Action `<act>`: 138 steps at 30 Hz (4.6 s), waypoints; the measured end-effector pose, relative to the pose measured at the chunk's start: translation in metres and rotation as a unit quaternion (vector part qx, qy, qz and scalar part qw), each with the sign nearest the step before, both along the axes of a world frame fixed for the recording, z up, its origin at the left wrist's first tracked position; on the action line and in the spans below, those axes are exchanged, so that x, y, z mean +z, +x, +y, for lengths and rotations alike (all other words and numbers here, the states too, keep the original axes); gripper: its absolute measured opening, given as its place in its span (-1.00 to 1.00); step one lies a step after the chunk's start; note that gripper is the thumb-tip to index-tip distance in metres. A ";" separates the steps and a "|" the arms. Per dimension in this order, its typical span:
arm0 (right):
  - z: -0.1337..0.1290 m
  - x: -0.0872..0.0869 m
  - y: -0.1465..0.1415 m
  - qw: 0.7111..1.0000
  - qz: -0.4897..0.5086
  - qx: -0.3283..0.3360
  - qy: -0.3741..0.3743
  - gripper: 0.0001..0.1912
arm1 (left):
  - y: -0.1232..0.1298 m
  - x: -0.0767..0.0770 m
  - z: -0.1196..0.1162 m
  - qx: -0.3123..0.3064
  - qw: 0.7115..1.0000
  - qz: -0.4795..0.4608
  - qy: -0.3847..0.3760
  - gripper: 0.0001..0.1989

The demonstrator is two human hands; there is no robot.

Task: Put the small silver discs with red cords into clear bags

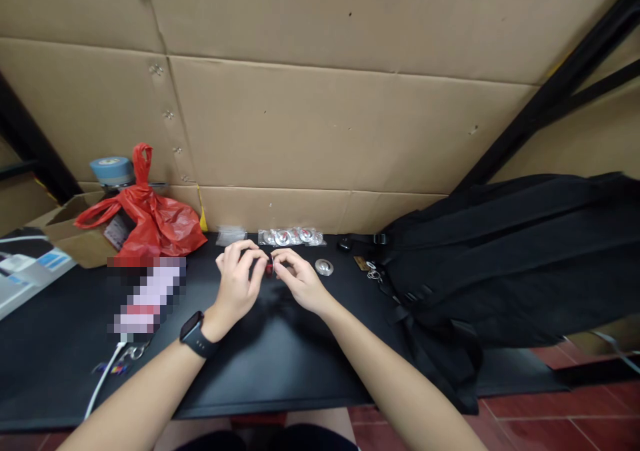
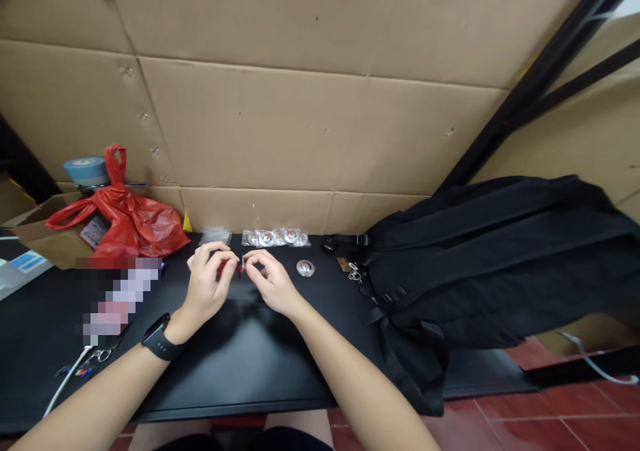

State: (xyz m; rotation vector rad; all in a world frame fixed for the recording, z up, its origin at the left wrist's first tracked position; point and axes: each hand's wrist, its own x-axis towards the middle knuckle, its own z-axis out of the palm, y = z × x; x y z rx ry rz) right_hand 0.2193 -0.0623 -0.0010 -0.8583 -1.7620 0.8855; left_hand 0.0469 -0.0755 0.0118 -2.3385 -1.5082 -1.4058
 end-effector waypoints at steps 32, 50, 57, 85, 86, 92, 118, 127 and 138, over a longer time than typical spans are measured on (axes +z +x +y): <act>0.053 -0.018 0.113 0.907 -0.402 -0.123 -0.033 -0.73 | -0.049 -0.017 0.049 -0.133 0.972 0.140 -0.131 -0.85; 0.032 0.003 0.068 0.991 -0.125 -0.048 0.029 -0.64 | -0.013 -0.007 0.023 -0.139 0.967 -0.122 -0.174 -0.74; 0.006 0.007 0.016 0.998 0.005 -0.005 0.069 -0.63 | -0.012 -0.004 0.019 -0.139 0.962 -0.156 -0.178 -0.75; 0.006 0.002 0.014 0.999 -0.024 0.027 -0.030 -0.75 | -0.003 0.000 0.004 -0.026 0.998 0.006 -0.059 -0.89; 0.007 0.002 0.014 0.999 -0.038 0.019 -0.021 -0.76 | -0.002 0.000 0.003 -0.029 0.998 0.007 -0.064 -0.89; 0.009 0.000 0.017 0.995 -0.094 -0.010 0.015 -0.82 | 0.000 -0.002 0.002 -0.025 0.997 0.007 -0.078 -0.88; 0.002 0.008 0.021 0.961 -0.203 -0.024 0.184 -0.91 | -0.001 -0.001 0.004 -0.127 0.975 0.041 -0.178 -0.87; 0.006 0.007 0.030 0.958 -0.249 -0.004 0.142 -0.90 | -0.004 -0.008 0.012 -0.072 0.980 0.087 -0.164 -0.86; 0.031 -0.018 0.049 0.934 -0.357 0.000 0.022 -0.97 | -0.015 -0.015 0.022 -0.062 0.974 0.082 -0.202 -0.81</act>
